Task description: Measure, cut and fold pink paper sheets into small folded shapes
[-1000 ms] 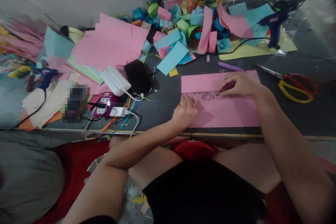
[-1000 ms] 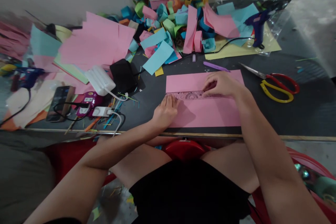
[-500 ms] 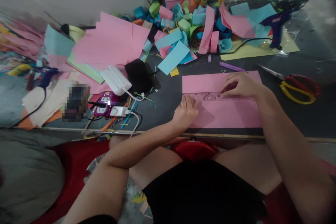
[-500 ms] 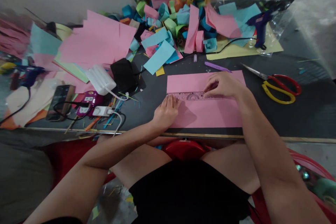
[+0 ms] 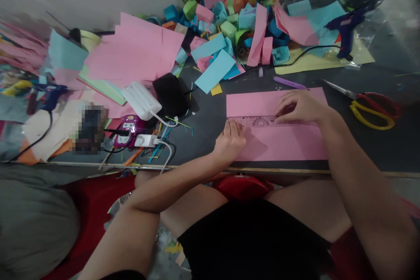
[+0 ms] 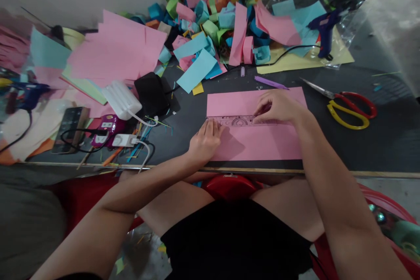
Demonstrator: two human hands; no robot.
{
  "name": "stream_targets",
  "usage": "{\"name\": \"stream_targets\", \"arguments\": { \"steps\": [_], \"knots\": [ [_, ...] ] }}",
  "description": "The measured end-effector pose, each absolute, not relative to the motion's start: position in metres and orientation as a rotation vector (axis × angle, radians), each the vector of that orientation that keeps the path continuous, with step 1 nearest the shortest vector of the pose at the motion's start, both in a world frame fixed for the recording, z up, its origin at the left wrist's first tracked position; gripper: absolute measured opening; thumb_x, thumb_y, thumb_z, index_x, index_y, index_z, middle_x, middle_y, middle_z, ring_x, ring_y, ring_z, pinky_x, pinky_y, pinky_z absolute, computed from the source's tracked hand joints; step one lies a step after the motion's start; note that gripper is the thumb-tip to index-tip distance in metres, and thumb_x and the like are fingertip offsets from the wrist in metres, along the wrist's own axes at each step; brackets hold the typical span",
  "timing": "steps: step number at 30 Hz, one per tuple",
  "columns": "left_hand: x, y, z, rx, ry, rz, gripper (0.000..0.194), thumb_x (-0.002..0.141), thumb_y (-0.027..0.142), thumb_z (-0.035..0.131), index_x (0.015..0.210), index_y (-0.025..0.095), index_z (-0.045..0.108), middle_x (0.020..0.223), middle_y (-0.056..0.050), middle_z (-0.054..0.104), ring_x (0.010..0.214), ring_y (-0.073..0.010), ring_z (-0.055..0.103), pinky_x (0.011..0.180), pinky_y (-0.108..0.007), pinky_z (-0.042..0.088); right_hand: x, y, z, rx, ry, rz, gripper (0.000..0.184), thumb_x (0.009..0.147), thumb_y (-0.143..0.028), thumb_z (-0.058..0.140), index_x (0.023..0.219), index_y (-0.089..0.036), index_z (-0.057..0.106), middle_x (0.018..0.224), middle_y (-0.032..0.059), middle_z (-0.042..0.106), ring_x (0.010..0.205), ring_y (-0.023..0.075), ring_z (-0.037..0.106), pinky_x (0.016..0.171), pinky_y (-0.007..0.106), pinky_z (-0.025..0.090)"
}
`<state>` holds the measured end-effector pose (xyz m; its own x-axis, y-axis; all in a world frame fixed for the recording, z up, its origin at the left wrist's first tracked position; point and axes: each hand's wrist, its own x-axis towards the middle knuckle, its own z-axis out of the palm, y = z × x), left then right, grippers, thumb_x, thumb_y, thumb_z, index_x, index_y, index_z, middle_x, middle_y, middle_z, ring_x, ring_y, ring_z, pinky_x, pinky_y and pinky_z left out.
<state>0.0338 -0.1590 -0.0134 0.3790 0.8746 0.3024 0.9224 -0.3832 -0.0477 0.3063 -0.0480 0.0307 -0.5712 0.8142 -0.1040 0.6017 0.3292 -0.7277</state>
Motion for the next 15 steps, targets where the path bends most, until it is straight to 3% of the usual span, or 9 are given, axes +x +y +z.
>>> {"name": "stream_targets", "arguments": {
  "steps": [5, 10, 15],
  "knots": [
    [0.0330, -0.1597, -0.0120, -2.398, -1.561, -0.360, 0.037, 0.108, 0.022, 0.049, 0.116, 0.001, 0.078, 0.113, -0.028, 0.078, 0.104, -0.0321, 0.080, 0.073, -0.034, 0.069, 0.3053, -0.0481, 0.0304, -1.280, -2.313, 1.085, 0.039, 0.065, -0.068, 0.087, 0.073, -0.031, 0.082, 0.080, 0.0060, 0.075, 0.078, 0.0278, 0.070, 0.070, 0.045, 0.055],
    [0.0324, -0.1595, -0.0145, -2.450, -1.606, -0.344, 0.034, 0.105, 0.020, 0.054, 0.123, 0.002, 0.076, 0.119, -0.029, 0.076, 0.110, -0.0346, 0.078, 0.081, -0.039, 0.069, 0.3056, -0.0478, 0.0305, -1.280, -2.306, 1.095, 0.037, 0.064, -0.066, 0.088, 0.073, -0.031, 0.083, 0.082, 0.0064, 0.076, 0.078, 0.0279, 0.070, 0.070, 0.045, 0.055],
    [0.0332, -0.1589, -0.0122, -2.365, -1.500, -0.352, 0.034, 0.106, 0.022, 0.053, 0.112, 0.001, 0.079, 0.110, -0.025, 0.080, 0.101, -0.0305, 0.081, 0.070, -0.031, 0.068, 0.3063, -0.0477, 0.0304, -1.266, -2.316, 1.095, 0.033, 0.066, -0.063, 0.087, 0.074, -0.032, 0.083, 0.080, 0.0059, 0.075, 0.077, 0.0262, 0.069, 0.069, 0.043, 0.053]
  ]
}}
